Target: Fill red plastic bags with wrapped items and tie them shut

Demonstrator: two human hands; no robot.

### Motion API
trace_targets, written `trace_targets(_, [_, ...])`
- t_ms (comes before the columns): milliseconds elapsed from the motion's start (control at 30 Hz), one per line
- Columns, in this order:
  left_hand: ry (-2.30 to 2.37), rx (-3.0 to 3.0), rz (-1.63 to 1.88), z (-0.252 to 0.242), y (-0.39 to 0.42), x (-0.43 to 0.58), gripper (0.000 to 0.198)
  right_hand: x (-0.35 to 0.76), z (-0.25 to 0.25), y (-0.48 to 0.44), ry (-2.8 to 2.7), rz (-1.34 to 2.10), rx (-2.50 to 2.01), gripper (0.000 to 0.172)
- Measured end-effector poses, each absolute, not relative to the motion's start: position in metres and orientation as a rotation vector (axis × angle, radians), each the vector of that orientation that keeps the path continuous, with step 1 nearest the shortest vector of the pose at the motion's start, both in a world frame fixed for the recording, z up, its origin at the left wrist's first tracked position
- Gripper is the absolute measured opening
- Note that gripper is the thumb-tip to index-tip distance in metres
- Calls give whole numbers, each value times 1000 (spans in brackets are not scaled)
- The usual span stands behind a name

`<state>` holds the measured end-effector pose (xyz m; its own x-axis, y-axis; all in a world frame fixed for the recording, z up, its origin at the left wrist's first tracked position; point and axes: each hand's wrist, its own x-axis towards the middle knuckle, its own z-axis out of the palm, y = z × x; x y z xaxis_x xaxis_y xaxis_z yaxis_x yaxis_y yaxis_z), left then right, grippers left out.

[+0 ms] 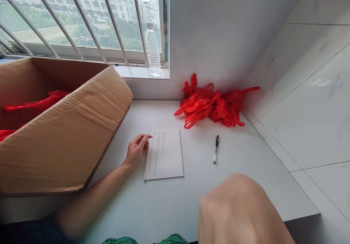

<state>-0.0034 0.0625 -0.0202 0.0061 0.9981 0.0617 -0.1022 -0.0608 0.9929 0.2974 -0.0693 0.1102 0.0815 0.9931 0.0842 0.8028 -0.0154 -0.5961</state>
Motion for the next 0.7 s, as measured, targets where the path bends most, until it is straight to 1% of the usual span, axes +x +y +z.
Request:
trace_targets(33, [1093, 1187, 1289, -20, 62, -3, 29, 296, 118, -46, -1788, 518, -1760, 77])
trace_targets(67, [1091, 1192, 1286, -19, 62, -4, 29, 295, 123, -22, -1841, 608, -1497, 81])
trace_targets(100, [1090, 1195, 1284, -19, 62, -4, 29, 295, 127, 3, -1842, 607, -1416, 77])
trace_targets(133, [1091, 1198, 1282, -19, 63, -5, 29, 295, 127, 27, -1791, 565, -1385, 59])
trace_targets(167, [1091, 1201, 1277, -20, 63, -6, 29, 297, 125, 49, -1620, 418, -1434, 47])
trace_targets(233, [1088, 1211, 1267, -23, 67, -8, 30, 304, 114, 85, -1290, 125, -1667, 31])
trace_targets(267, [1082, 1217, 1263, -24, 68, -9, 30, 309, 105, 98, -1180, 89, -1822, 27])
trace_targets(333, [1066, 1232, 1254, -27, 72, -10, 31, 320, 84, 116, -1090, 105, -1928, 29])
trace_targets(400, [1053, 1244, 1246, -29, 74, -11, 32, 329, 63, 125, -1045, 184, -1986, 36])
trace_targets(467, [1051, 1247, 1243, -28, 74, -11, 32, 333, 46, 131, -1017, 268, -2002, 38])
trace_targets(567, [1073, 1241, 1239, -25, 72, -10, 34, 334, 32, 137, -999, 338, -1935, 28])
trace_targets(633, [1085, 1238, 1235, -22, 71, -10, 34, 335, 31, 140, -984, 347, -1846, 20])
trace_targets(700, [1082, 1237, 1235, -20, 70, -10, 34, 339, 37, 140, -947, 337, -1735, 17])
